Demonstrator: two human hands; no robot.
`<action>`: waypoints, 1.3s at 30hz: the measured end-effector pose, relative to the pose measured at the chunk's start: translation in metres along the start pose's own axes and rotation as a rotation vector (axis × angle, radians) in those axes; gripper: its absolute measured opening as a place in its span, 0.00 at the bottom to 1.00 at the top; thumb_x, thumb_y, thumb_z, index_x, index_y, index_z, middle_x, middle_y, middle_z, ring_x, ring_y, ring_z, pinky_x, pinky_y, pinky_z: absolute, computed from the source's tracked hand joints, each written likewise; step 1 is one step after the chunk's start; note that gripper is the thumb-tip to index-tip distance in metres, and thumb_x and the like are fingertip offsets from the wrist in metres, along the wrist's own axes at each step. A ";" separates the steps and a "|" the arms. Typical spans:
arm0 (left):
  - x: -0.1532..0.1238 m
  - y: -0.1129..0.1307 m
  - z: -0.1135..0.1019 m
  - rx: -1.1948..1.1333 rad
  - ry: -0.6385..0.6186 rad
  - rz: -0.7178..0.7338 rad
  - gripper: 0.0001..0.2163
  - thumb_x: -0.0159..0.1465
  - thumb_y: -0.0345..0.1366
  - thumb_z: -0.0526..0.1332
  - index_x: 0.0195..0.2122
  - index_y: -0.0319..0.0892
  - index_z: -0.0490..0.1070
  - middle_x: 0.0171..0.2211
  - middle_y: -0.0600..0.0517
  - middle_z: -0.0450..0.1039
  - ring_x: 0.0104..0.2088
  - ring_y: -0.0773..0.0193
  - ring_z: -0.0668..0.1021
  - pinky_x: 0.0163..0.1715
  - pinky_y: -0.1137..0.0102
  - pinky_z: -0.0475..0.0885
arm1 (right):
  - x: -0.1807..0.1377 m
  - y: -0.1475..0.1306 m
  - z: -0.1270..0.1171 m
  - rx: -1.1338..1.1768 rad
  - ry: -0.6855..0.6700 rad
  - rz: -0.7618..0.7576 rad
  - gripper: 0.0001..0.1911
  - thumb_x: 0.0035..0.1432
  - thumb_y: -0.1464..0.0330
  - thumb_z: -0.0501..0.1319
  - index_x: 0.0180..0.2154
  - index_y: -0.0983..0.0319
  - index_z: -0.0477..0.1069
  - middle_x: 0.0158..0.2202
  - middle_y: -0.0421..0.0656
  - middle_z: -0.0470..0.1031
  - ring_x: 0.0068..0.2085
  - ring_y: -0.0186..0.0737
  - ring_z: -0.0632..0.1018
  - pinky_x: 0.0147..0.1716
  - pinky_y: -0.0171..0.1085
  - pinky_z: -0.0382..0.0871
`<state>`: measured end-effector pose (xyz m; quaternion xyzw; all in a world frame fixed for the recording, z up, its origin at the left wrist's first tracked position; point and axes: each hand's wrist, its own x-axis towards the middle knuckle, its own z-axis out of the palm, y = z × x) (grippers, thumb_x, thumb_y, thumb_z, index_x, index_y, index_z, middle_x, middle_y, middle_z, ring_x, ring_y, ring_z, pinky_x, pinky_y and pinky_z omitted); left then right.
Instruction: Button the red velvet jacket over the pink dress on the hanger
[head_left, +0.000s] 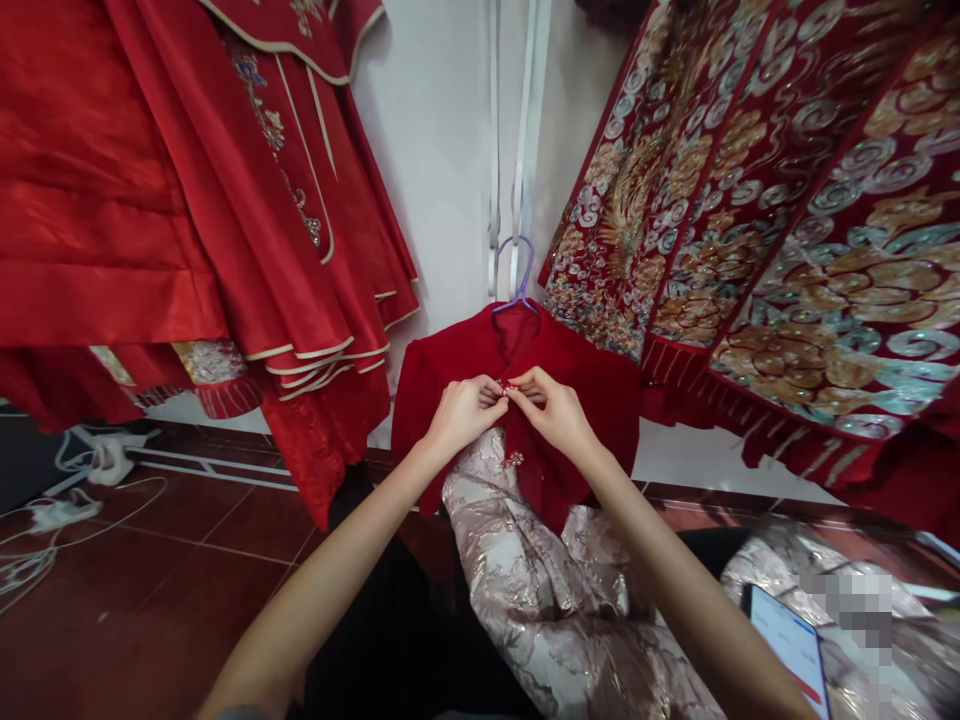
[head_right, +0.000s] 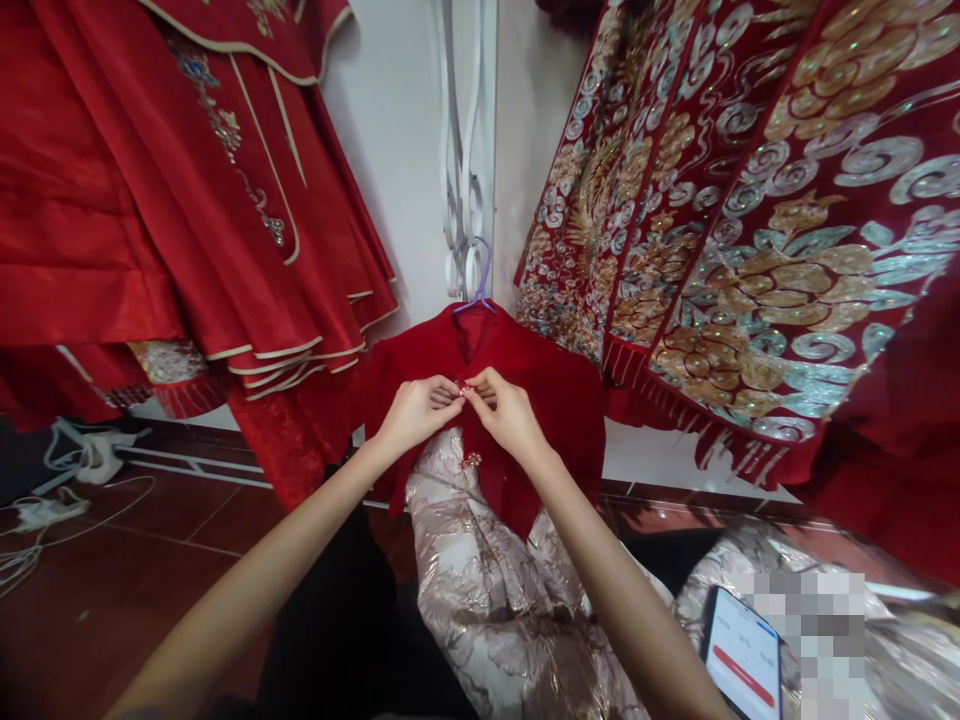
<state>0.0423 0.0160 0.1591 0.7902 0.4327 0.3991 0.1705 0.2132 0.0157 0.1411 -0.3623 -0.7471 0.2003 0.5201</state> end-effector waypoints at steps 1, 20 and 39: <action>0.001 0.001 -0.001 0.021 0.001 0.009 0.06 0.58 0.35 0.61 0.35 0.41 0.73 0.33 0.49 0.79 0.35 0.62 0.81 0.38 0.70 0.76 | 0.001 0.000 0.000 0.013 0.006 0.011 0.07 0.59 0.63 0.59 0.37 0.59 0.68 0.36 0.43 0.77 0.38 0.39 0.79 0.40 0.40 0.75; 0.013 0.018 -0.006 0.337 -0.110 0.101 0.06 0.57 0.31 0.59 0.31 0.43 0.76 0.28 0.48 0.79 0.32 0.59 0.80 0.36 0.71 0.71 | 0.008 0.003 -0.015 -0.020 -0.149 -0.062 0.06 0.54 0.67 0.58 0.36 0.59 0.64 0.34 0.41 0.74 0.36 0.37 0.78 0.39 0.39 0.75; 0.017 0.013 -0.001 0.448 -0.079 0.178 0.07 0.56 0.31 0.59 0.36 0.43 0.72 0.31 0.49 0.78 0.30 0.58 0.79 0.28 0.70 0.68 | 0.009 0.009 -0.003 -0.088 -0.088 -0.108 0.10 0.54 0.70 0.54 0.40 0.59 0.59 0.36 0.41 0.71 0.34 0.37 0.76 0.38 0.36 0.70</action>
